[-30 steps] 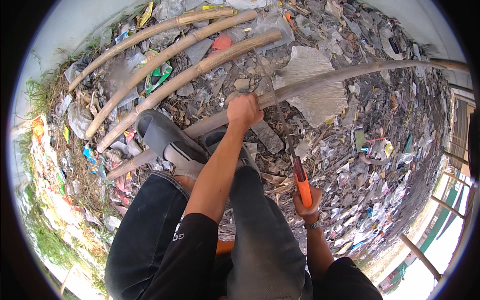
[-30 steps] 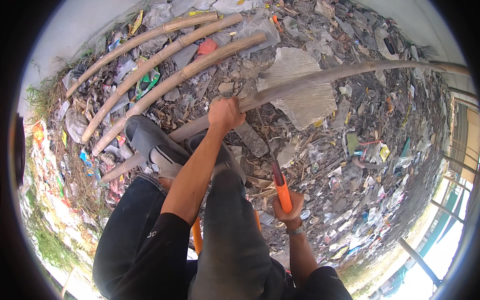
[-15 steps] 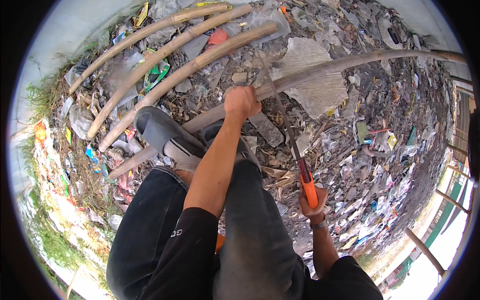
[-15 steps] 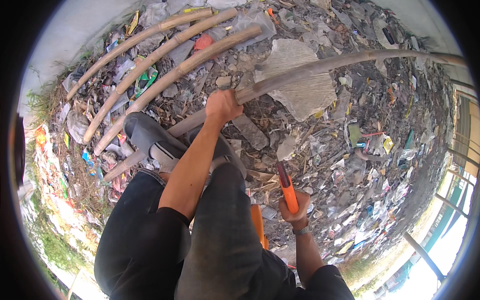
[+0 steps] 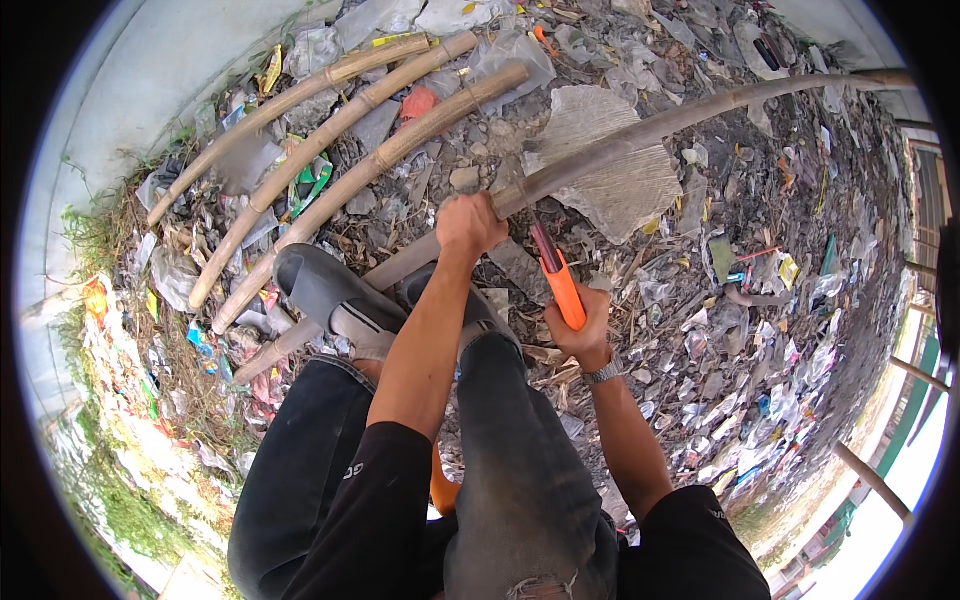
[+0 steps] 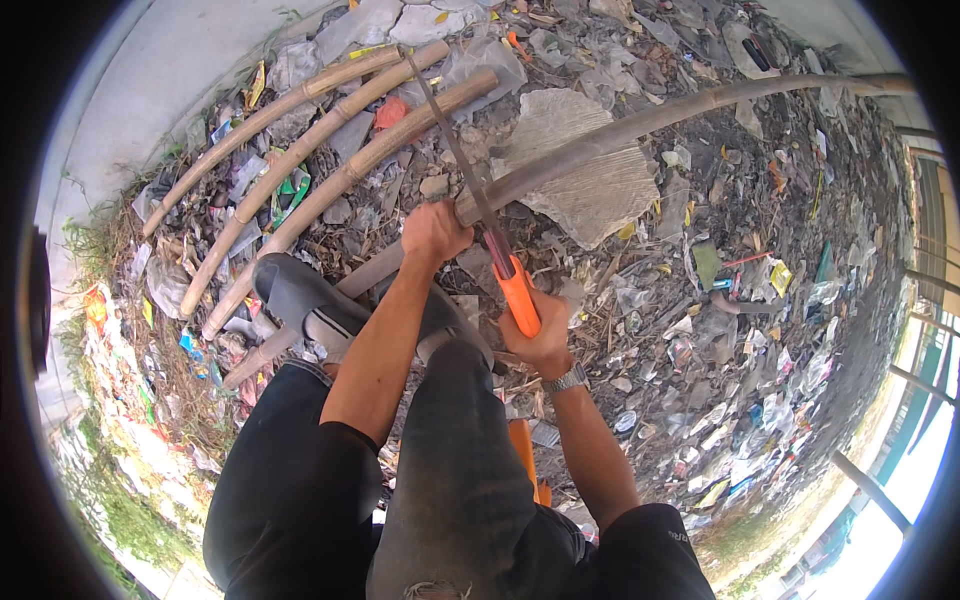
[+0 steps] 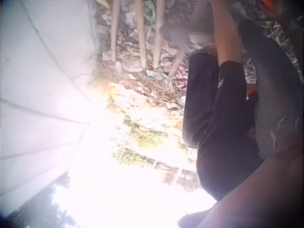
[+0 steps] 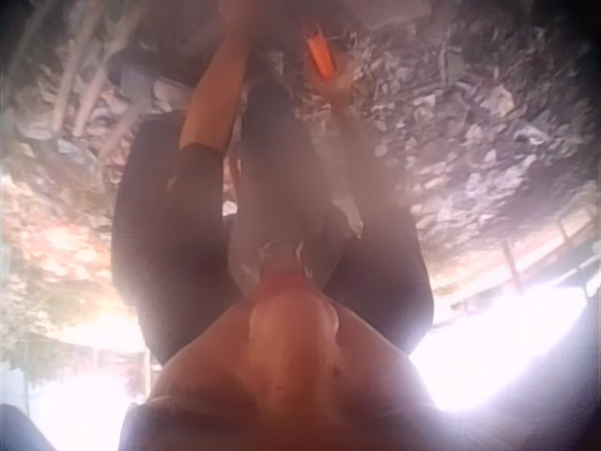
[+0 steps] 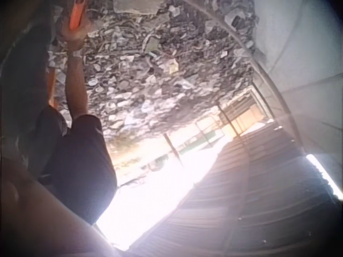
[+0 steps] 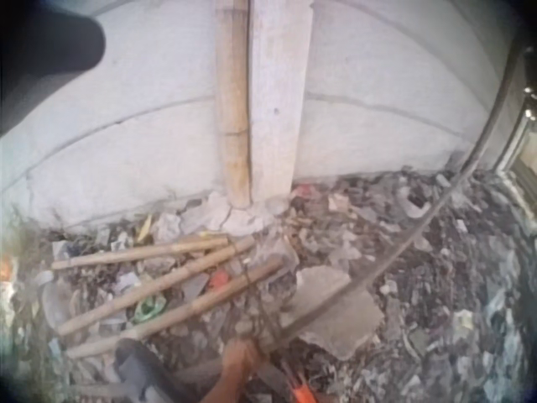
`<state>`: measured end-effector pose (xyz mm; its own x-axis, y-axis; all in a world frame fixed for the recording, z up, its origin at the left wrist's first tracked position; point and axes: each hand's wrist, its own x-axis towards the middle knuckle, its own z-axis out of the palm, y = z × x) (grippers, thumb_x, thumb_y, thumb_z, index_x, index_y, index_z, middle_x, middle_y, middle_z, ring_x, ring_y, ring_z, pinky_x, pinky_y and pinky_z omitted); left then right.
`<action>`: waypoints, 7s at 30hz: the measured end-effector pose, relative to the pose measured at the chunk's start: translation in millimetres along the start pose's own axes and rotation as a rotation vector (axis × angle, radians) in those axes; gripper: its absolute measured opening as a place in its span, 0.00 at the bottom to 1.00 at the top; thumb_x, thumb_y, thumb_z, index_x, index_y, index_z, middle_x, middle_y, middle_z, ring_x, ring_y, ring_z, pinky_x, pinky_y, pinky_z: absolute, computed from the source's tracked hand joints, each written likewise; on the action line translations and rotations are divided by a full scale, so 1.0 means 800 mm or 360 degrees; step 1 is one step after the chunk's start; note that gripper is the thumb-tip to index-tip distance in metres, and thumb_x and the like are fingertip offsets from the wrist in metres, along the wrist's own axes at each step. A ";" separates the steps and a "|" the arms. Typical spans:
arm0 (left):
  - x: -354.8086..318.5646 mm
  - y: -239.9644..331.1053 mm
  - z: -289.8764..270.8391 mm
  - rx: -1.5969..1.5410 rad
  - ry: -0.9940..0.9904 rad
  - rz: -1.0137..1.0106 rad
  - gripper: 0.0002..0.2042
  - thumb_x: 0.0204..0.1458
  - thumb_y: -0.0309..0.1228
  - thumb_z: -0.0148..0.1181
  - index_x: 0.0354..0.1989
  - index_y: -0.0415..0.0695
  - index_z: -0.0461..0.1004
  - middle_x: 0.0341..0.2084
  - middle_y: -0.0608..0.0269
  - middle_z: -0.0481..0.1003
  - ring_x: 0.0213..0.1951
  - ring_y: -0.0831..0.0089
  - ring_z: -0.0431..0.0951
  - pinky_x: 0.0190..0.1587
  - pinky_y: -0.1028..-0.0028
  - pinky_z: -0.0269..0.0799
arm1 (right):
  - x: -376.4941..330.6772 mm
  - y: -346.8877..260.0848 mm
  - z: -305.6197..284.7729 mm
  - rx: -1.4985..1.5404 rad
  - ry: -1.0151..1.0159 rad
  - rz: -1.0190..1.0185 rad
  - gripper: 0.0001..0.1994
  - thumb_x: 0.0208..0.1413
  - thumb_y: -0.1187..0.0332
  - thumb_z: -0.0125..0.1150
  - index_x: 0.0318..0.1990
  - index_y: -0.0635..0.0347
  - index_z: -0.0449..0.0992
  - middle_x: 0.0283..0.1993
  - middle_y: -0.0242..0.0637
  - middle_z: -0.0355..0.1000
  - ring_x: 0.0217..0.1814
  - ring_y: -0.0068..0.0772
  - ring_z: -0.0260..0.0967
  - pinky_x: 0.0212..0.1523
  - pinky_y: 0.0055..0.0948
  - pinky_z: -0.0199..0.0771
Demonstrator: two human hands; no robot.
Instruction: The person sits on a small stool in a cluttered area and uses a hand saw to cut a long bamboo pole. They hold the pole steady with their left hand and saw through it with their right hand, eventually separating a section of the bamboo.
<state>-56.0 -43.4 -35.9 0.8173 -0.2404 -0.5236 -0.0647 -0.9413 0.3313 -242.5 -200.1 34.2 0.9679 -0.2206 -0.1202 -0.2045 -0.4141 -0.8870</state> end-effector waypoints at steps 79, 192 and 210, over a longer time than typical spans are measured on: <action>0.017 -0.033 0.006 -0.0086 0.0169 0.0004 0.21 0.44 0.44 0.67 0.42 0.41 0.85 0.38 0.42 0.84 0.43 0.46 0.85 0.49 0.54 0.81 | -0.029 -0.020 -0.043 0.0008 0.0111 0.0177 0.07 0.43 0.73 0.66 0.25 0.65 0.72 0.18 0.34 0.67 0.18 0.23 0.64 0.23 0.28 0.66; -0.012 -0.067 -0.002 -0.0100 -0.0187 -0.0067 0.24 0.44 0.35 0.60 0.51 0.36 0.83 0.50 0.40 0.82 0.55 0.46 0.82 0.60 0.56 0.78 | -0.131 -0.081 -0.082 -0.0120 -0.0073 0.0315 0.08 0.43 0.75 0.64 0.21 0.61 0.70 0.16 0.33 0.66 0.16 0.23 0.63 0.21 0.28 0.64; -0.016 -0.060 -0.007 -0.0028 -0.0039 -0.0140 0.21 0.46 0.37 0.61 0.46 0.37 0.84 0.46 0.39 0.83 0.52 0.46 0.84 0.57 0.57 0.79 | -0.093 0.001 -0.005 -0.0030 -0.0047 0.0087 0.08 0.43 0.74 0.64 0.20 0.62 0.70 0.15 0.33 0.65 0.15 0.25 0.64 0.21 0.28 0.65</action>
<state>-59.9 6.5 -40.5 0.8051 -0.1632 -0.5703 0.0167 -0.9548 0.2967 -315.2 -187.6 44.1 0.9591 -0.2173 -0.1815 -0.2596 -0.4187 -0.8702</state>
